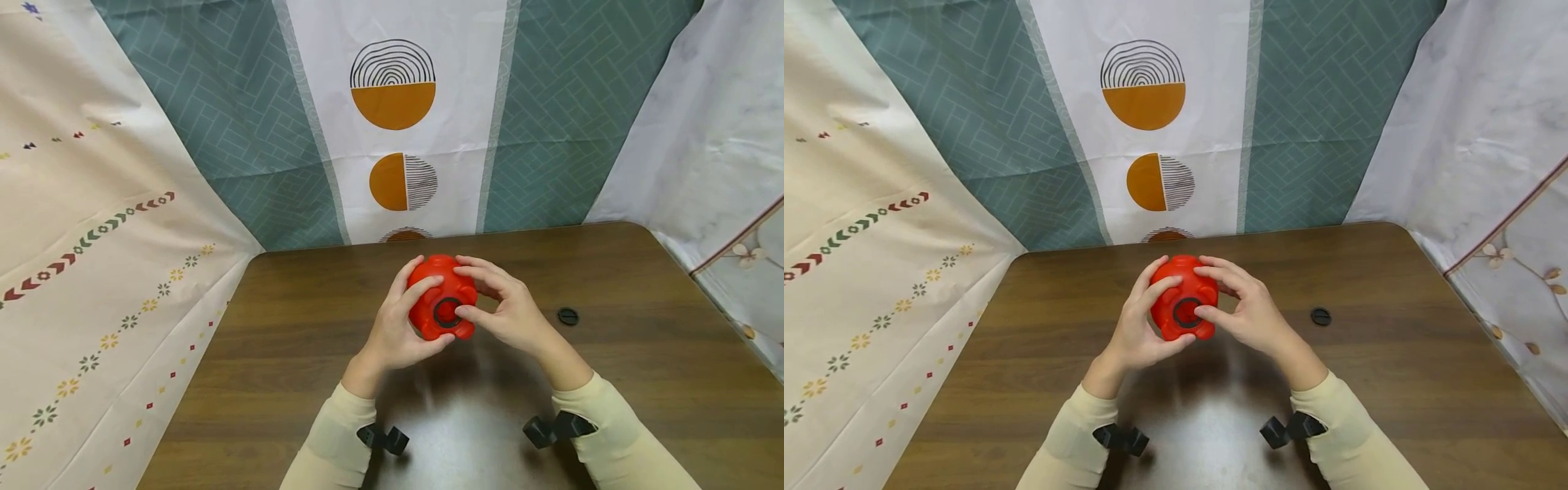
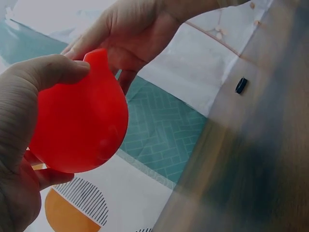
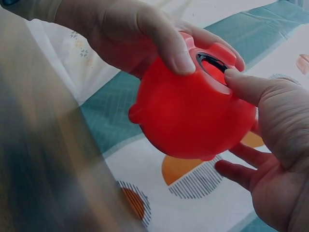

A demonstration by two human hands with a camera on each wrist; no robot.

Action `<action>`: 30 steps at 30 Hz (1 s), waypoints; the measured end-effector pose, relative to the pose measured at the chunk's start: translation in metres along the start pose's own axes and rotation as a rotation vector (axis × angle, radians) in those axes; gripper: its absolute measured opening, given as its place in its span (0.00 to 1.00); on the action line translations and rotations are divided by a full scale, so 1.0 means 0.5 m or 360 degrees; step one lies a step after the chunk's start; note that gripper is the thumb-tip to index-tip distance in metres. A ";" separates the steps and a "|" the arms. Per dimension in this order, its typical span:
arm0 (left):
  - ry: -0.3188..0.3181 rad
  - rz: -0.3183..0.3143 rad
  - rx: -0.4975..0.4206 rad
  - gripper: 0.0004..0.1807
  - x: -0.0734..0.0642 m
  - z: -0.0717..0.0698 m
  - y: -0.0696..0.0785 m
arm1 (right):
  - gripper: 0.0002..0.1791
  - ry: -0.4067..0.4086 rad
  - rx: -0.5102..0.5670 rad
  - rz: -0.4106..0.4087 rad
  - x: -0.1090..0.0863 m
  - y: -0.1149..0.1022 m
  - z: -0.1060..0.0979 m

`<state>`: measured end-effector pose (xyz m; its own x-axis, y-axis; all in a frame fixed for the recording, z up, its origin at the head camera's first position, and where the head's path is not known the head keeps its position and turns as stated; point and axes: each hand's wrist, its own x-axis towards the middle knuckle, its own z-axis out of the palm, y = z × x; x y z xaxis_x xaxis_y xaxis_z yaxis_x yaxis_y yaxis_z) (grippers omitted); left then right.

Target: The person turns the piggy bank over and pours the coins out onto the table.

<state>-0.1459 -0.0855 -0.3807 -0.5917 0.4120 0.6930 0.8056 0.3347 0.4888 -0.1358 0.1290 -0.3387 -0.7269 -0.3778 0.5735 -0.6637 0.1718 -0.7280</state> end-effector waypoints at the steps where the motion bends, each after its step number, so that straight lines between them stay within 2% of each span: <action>1: -0.0005 0.0007 -0.0012 0.43 0.001 0.001 0.001 | 0.30 -0.0014 -0.0016 0.0007 0.000 0.001 -0.001; 5: -0.0033 0.0054 -0.0058 0.43 0.005 0.004 0.004 | 0.33 -0.0106 -0.0034 0.0073 -0.003 0.025 -0.007; 9: -0.0055 0.0086 -0.0075 0.43 0.006 0.011 0.007 | 0.37 -0.0208 0.0026 0.0155 -0.010 0.056 -0.015; 13: -0.0100 0.0106 -0.0085 0.43 0.005 0.021 0.009 | 0.42 -0.0314 0.0046 0.0200 -0.014 0.065 -0.019; 16: -0.0145 0.0117 -0.0076 0.44 0.003 0.029 0.009 | 0.43 -0.0343 -0.0028 0.0195 -0.014 0.062 -0.016; 23: -0.0210 0.0058 -0.0018 0.50 0.001 0.033 0.009 | 0.37 -0.0226 -0.0228 0.0151 -0.010 0.051 -0.007; 30: -0.0245 -0.0111 0.0094 0.55 0.000 0.033 0.006 | 0.38 -0.0121 -0.0296 0.0095 -0.015 0.076 -0.005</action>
<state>-0.1441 -0.0706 -0.3881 -0.6472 0.5096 0.5669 0.7621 0.4144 0.4976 -0.1561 0.1406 -0.3697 -0.7553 -0.4281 0.4962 -0.6459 0.3582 -0.6742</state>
